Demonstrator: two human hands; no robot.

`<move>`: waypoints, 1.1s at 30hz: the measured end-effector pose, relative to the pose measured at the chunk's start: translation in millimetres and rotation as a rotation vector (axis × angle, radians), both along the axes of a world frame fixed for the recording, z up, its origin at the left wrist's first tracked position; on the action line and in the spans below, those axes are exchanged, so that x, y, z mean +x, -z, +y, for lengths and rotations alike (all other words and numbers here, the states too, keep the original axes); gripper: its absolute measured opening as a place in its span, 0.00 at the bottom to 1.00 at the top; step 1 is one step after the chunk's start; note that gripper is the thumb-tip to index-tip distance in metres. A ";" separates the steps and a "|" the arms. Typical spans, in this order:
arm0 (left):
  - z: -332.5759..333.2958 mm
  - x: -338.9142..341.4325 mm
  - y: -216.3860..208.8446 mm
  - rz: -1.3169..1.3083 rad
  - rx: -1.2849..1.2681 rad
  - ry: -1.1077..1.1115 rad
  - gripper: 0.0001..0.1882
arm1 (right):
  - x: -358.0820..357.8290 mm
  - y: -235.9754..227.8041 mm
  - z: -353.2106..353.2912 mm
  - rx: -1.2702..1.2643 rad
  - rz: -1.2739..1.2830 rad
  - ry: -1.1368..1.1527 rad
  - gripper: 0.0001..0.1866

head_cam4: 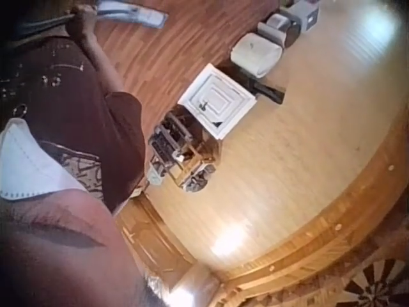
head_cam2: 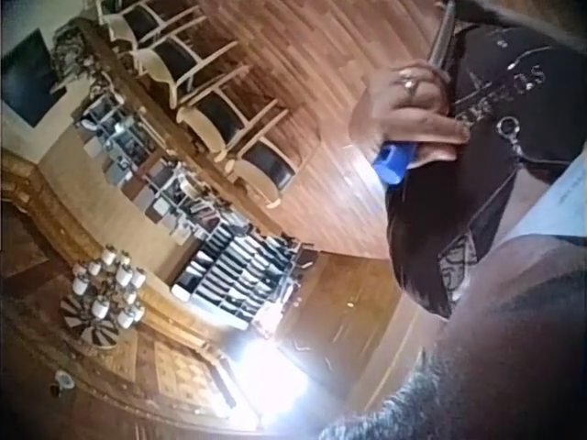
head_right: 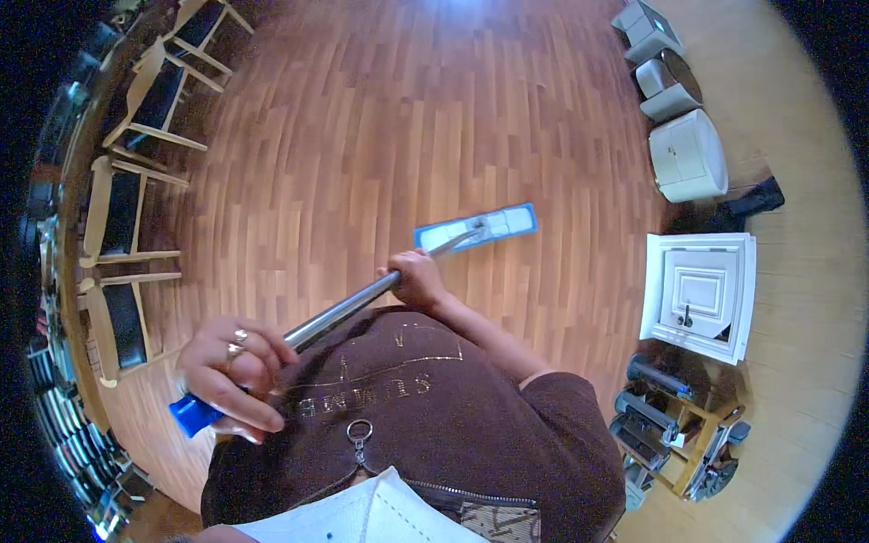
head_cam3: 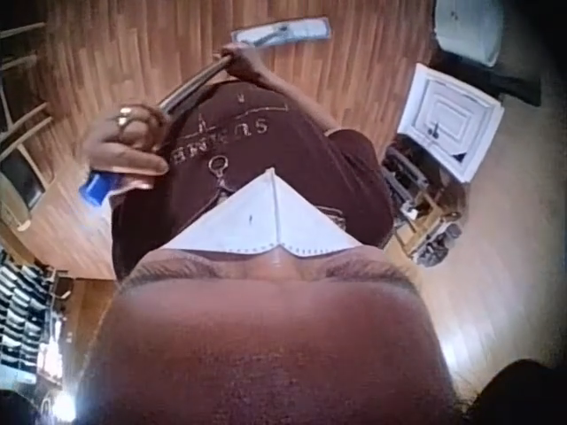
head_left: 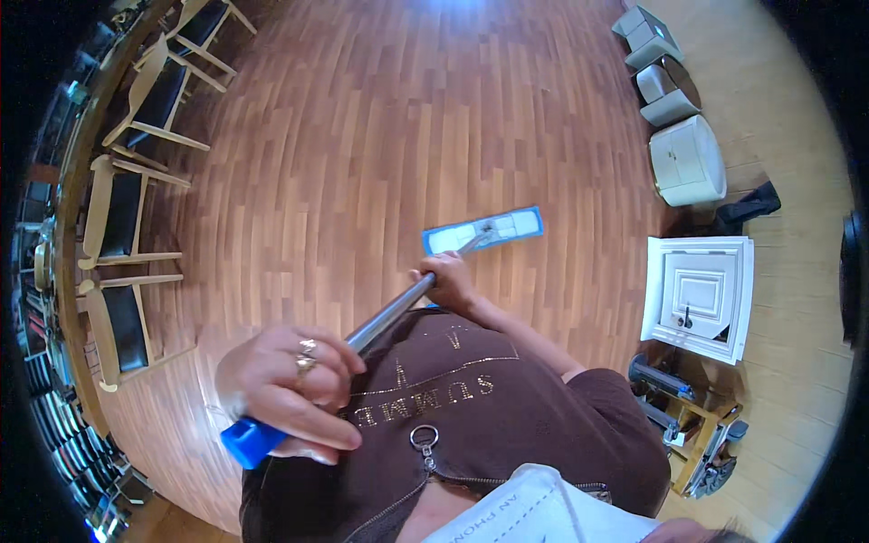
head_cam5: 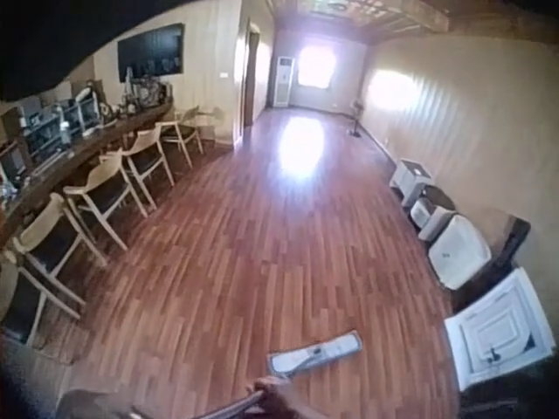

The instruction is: Mopping a wooden floor in a large room using a flat mop.

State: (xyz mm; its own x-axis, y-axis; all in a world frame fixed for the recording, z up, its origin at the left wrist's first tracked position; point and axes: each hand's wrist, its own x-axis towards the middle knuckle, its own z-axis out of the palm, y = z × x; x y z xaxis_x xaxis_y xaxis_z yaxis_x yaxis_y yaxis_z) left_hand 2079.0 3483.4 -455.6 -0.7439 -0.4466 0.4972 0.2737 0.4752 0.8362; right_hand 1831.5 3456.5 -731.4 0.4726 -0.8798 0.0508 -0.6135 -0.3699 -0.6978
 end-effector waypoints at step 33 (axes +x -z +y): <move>-19.5 17.6 23.2 -0.193 -0.302 -1.152 0.22 | 230.1 22.0 -215.9 -0.029 0.112 -1.095 0.04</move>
